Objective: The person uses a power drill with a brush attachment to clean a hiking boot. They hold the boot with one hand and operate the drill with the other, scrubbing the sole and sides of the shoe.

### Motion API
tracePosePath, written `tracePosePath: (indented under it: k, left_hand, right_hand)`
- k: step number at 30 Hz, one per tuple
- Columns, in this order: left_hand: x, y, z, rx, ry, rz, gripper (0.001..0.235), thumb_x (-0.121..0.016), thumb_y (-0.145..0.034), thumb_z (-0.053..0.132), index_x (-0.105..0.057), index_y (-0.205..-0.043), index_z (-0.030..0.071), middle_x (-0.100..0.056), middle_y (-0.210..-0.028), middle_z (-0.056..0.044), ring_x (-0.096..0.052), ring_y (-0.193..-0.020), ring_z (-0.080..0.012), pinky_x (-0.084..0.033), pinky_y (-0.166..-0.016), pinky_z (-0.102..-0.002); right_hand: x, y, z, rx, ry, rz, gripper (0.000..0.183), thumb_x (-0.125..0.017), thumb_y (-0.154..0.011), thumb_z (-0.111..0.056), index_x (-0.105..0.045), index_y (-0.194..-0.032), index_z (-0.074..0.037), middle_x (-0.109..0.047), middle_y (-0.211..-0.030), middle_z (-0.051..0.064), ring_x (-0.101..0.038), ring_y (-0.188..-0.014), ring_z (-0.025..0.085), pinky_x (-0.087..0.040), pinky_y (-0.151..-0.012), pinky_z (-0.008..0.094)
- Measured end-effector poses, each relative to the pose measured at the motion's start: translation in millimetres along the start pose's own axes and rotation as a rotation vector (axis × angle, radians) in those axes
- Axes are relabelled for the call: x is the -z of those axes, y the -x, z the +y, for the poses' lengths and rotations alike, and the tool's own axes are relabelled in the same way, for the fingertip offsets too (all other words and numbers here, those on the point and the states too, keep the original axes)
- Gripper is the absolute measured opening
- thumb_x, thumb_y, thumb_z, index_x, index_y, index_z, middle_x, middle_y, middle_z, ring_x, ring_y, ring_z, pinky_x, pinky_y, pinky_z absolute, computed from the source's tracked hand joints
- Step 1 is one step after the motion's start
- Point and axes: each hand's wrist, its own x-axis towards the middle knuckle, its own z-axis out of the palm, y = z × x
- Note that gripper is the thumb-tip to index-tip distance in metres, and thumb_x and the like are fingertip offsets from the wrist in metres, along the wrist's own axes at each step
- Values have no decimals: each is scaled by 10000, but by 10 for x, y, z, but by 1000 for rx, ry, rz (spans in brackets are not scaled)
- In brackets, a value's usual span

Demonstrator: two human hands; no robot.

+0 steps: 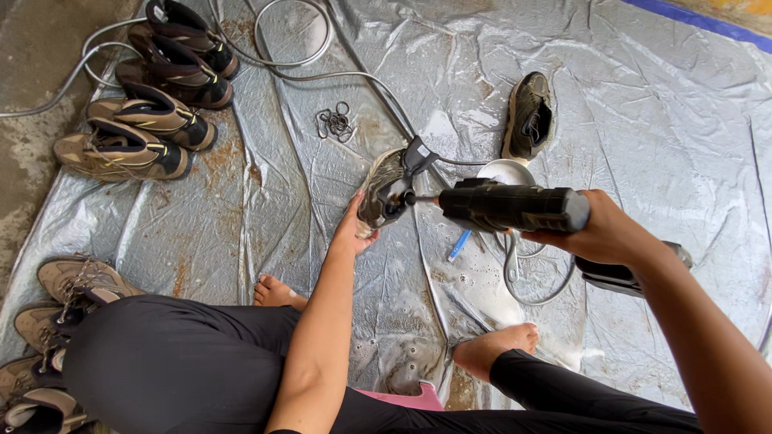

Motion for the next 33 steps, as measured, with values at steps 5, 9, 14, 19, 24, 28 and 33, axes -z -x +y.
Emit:
tracePosePath:
  k: [5, 9, 14, 19, 24, 28, 33]
  left_hand:
    - [-32, 264, 96, -75, 56, -84, 857, -747, -769, 648, -555, -1474, 200, -646, -1466, -185, -634, -1296, -376, -625, -911, -530]
    - [3, 168, 109, -86, 53, -119, 841, -755, -782, 639, -546, -1453, 178, -660, -1418, -215, -652, -1244, -394, -647, -834, -491]
    - [-13, 40, 139, -115, -22, -75, 728, -786, -759, 606, -592, -1422, 376, -543, -1560, -200, -616, -1303, -424, -641, -791, -500]
    - [-108, 396, 252, -114, -102, 77, 830, -851, -677, 604, -633, -1405, 269, -482, -1571, -180, -581, -1313, -373, -666, -781, -455]
    - [-69, 258, 238, -141, -112, 8, 786, -772, -742, 648, -604, -1469, 400, -444, -1655, -190, -565, -1369, -418, -644, -839, -477]
    - [-63, 317, 246, -123, -113, 9, 749, -762, -736, 687, -625, -1436, 457, -285, -1716, -216, -505, -1403, -458, -654, -800, -463]
    - [-94, 546, 255, -76, 72, 12, 837, -848, -739, 523, -556, -1497, 322, -491, -1594, -265, -571, -1378, -484, -657, -878, -576]
  right_hand:
    - [-53, 59, 8, 5, 7, 7, 258, -916, -791, -324, -812, -948, -146, -784, -707, -22, -630, -654, 79, -524, -609, 290]
    - [-48, 141, 40, 9, -97, -20, 249, -960, -775, -266, -791, -860, -105, -653, -655, -32, -509, -644, 76, -486, -552, 294]
    - [-94, 82, 116, 6, -35, 21, 280, -928, -779, -304, -794, -961, -140, -770, -708, -15, -613, -641, 91, -517, -592, 298]
    - [-112, 107, 113, 51, -39, -21, 248, -932, -769, -298, -816, -918, -138, -749, -639, -22, -576, -595, 77, -506, -552, 292]
    - [-164, 112, 129, 34, 14, 37, 300, -904, -780, -372, -798, -951, -149, -803, -725, -14, -660, -655, 87, -548, -628, 303]
    - [-211, 57, 283, 119, 115, 87, 323, -864, -800, -436, -764, -961, -174, -797, -741, -11, -716, -639, 144, -534, -624, 321]
    - [-131, 178, 77, 133, -98, -33, 220, -937, -762, -279, -826, -878, -129, -751, -652, -56, -558, -645, 39, -535, -579, 270]
